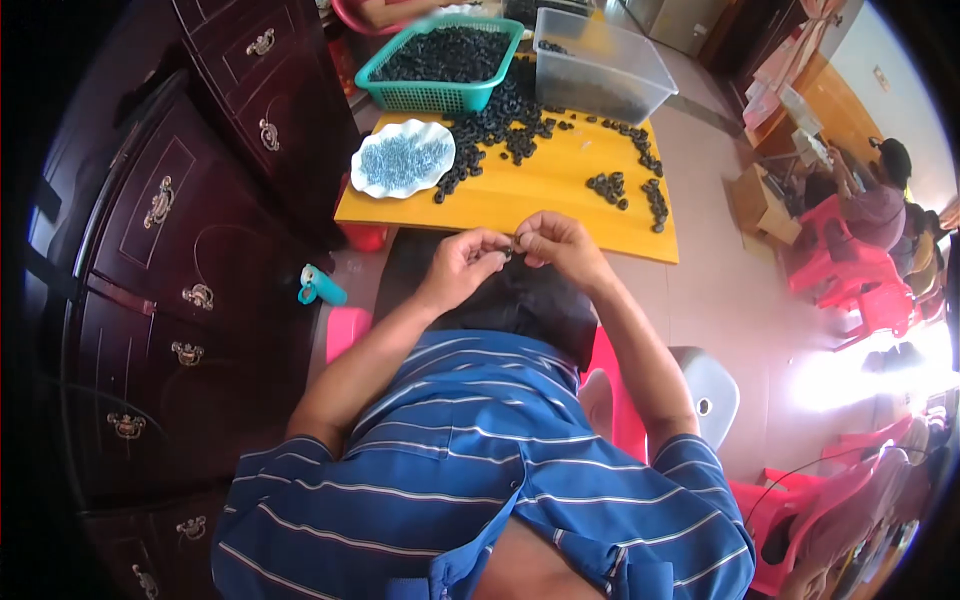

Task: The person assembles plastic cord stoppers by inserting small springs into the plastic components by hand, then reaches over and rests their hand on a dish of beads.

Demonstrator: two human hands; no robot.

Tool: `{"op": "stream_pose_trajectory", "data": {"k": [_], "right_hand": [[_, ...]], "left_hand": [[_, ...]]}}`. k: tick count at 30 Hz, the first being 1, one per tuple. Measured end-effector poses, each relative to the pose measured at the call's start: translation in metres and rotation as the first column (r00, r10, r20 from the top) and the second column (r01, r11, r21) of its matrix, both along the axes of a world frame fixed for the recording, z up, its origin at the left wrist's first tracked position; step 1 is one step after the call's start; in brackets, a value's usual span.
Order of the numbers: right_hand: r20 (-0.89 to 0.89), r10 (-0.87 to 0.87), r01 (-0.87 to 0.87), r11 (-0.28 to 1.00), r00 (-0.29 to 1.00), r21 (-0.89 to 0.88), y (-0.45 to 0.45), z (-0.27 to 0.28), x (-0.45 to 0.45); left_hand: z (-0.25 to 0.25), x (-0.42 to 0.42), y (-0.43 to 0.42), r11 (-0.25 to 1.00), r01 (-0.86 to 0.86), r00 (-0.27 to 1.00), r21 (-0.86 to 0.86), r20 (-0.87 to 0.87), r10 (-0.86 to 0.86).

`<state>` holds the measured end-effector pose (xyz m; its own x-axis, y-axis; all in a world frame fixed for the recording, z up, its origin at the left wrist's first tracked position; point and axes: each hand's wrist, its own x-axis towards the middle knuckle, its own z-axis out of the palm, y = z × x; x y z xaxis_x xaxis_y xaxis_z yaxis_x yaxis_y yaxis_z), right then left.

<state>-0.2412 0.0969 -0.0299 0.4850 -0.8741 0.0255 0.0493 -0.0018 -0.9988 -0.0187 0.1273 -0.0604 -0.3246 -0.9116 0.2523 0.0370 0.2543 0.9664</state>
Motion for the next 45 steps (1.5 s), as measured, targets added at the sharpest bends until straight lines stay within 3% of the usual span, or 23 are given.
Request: {"op": "stream_pose_trajectory", "data": {"k": [8, 32, 35, 38, 40, 43, 45], "right_hand": [[-0.01, 0.016, -0.016, 1.0, 1.0, 0.025, 0.005, 0.001, -0.001], [0.02, 0.098, -0.099, 0.995, 0.995, 0.031, 0.005, -0.007, 0.002], [-0.007, 0.099, -0.099, 0.993, 0.995, -0.058, 0.006, -0.01, 0.004], [-0.116, -0.039, 0.018, 0.985, 0.992, -0.173, 0.015, -0.001, 0.011], [-0.323, -0.198, 0.042, 0.901, 0.926, -0.431, 0.019, 0.006, 0.014], [-0.293, -0.256, 0.068, 0.847, 0.921, -0.527, 0.02, 0.005, 0.019], [-0.285, -0.228, 0.063, 0.87, 0.931, -0.49, 0.019, 0.004, 0.017]], "left_hand": [[0.005, 0.001, -0.001, 0.991, 0.043, 0.99, 0.126, -0.139, -0.025], [0.005, 0.005, 0.0, 0.991, 0.068, 0.994, 0.119, -0.093, -0.057], [0.003, 0.002, 0.002, 0.998, 0.021, 0.997, 0.063, -0.077, -0.016], [0.001, 0.0, 0.003, 0.998, -0.008, 0.995, 0.069, -0.103, 0.015], [-0.004, 0.0, 0.003, 0.998, -0.025, 0.995, 0.064, -0.093, 0.031], [-0.007, -0.001, 0.002, 0.997, -0.055, 0.996, 0.051, -0.066, 0.058], [-0.006, -0.002, 0.003, 0.997, -0.068, 0.996, 0.043, -0.05, 0.07]]}}
